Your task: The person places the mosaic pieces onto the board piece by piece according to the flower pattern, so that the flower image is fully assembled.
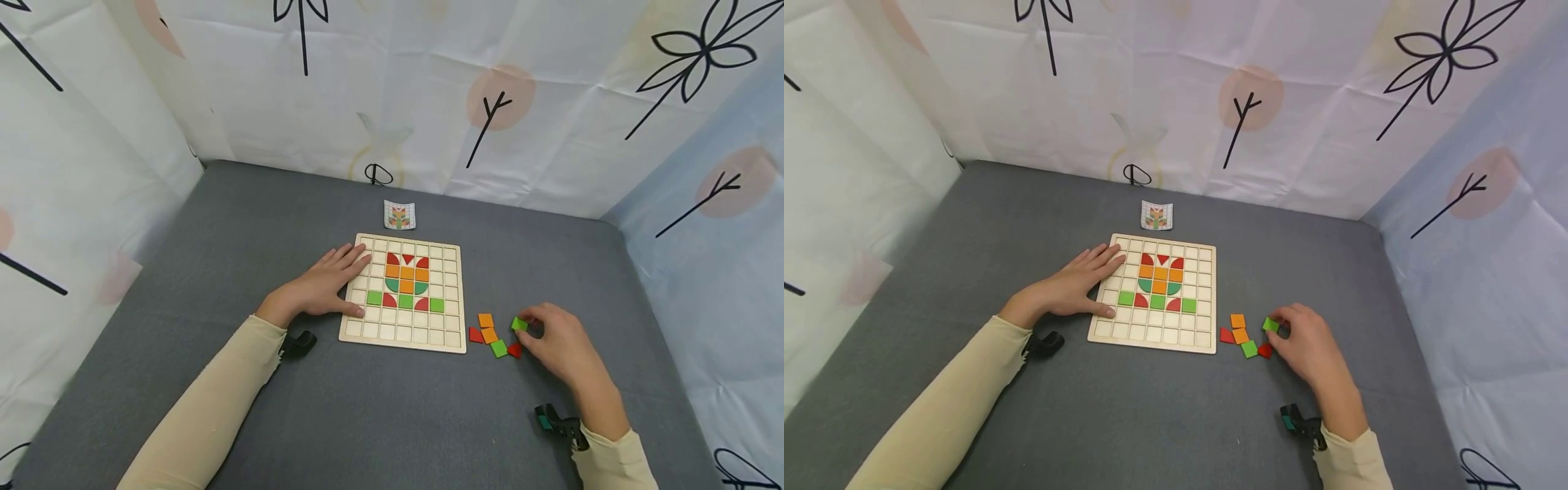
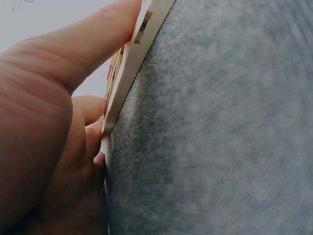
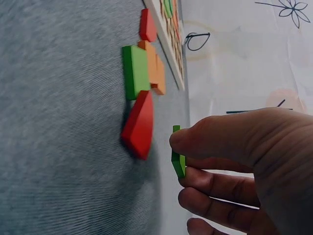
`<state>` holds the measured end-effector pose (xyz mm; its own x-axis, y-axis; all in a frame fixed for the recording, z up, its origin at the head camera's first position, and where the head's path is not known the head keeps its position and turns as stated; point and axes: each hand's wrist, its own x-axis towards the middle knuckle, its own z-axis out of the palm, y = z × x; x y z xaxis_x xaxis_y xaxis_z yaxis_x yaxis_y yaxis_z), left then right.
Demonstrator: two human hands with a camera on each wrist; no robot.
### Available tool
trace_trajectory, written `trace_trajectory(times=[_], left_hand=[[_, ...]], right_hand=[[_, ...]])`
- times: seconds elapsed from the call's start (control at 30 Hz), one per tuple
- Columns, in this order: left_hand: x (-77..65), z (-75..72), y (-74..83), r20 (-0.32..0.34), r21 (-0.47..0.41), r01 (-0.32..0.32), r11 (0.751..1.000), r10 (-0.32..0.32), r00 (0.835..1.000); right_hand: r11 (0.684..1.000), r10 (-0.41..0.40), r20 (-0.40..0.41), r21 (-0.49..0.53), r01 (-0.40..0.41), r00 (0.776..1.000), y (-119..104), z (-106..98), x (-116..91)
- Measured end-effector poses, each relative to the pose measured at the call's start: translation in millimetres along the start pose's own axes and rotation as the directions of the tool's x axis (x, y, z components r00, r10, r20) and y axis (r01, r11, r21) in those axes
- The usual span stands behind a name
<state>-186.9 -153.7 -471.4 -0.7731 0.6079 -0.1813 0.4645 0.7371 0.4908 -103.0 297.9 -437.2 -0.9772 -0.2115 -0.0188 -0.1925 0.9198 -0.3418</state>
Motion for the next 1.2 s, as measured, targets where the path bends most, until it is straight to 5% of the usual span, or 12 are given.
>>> trace_trajectory(times=[1.2], left_hand=[[-1.2, -0.2, -1.3, -0.007, -0.013, -0.009, 1.0, 0.009, 1.0]], right_hand=[[0.972, -0.236, -0.035, 0.01, 0.237, 0.971, -63.7, -14.8, 29.0]])
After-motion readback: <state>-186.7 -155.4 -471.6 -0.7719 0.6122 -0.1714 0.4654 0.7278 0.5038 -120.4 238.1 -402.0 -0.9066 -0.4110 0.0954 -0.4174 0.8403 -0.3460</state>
